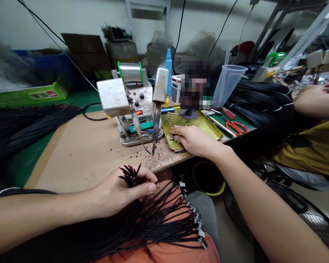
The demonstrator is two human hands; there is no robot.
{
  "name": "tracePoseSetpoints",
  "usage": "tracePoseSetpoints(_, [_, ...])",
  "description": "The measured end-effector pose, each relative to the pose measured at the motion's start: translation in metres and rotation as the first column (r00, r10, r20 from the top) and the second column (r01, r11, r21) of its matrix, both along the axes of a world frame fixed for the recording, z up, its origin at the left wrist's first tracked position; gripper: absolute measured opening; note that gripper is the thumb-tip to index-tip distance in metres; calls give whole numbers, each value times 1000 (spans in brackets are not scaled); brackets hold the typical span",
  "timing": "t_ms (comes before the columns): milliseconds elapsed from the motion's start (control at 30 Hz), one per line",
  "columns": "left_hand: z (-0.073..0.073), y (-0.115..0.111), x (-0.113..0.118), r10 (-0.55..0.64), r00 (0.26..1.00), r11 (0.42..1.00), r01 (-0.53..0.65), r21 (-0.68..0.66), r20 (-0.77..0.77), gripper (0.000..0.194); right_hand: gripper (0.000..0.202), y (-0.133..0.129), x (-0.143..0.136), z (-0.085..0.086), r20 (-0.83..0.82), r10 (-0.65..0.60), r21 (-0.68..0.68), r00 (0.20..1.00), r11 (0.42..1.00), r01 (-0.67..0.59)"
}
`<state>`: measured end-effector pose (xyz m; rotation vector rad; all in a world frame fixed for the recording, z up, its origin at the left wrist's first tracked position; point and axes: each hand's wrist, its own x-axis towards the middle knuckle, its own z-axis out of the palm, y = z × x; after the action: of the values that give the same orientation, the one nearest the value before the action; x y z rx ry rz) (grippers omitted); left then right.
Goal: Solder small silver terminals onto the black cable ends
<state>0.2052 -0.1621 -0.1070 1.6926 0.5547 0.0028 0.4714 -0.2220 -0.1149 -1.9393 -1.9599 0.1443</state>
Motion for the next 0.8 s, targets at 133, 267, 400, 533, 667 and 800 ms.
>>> tracePoseSetpoints(133, [-1,0,1,-14,998,1000,13,13,57,19,35,-13,1,2,-30,-78,105,996,991,81])
tracePoseSetpoints(267, [-4,1,1,20,994,997,-12,-75,105,22,19,-22,-6,5,-104,-285,232,953,925,302])
tracePoseSetpoints(400, [-4,0,0,31,992,995,-19,-95,124,26,15,-18,-14,1,-111,-293,127,950,944,306])
tracePoseSetpoints(533, [-3,-2,0,49,992,994,-36,-107,116,21,11,-11,-16,-6,-107,-287,70,952,953,295])
tracePoseSetpoints(667, [0,-2,-1,49,993,996,-40,-84,110,14,9,-9,-16,-10,-112,-274,90,955,955,284])
tracePoseSetpoints(800, [3,-1,-1,45,991,998,-40,-42,129,13,12,-12,-20,-13,-96,-250,175,963,949,264])
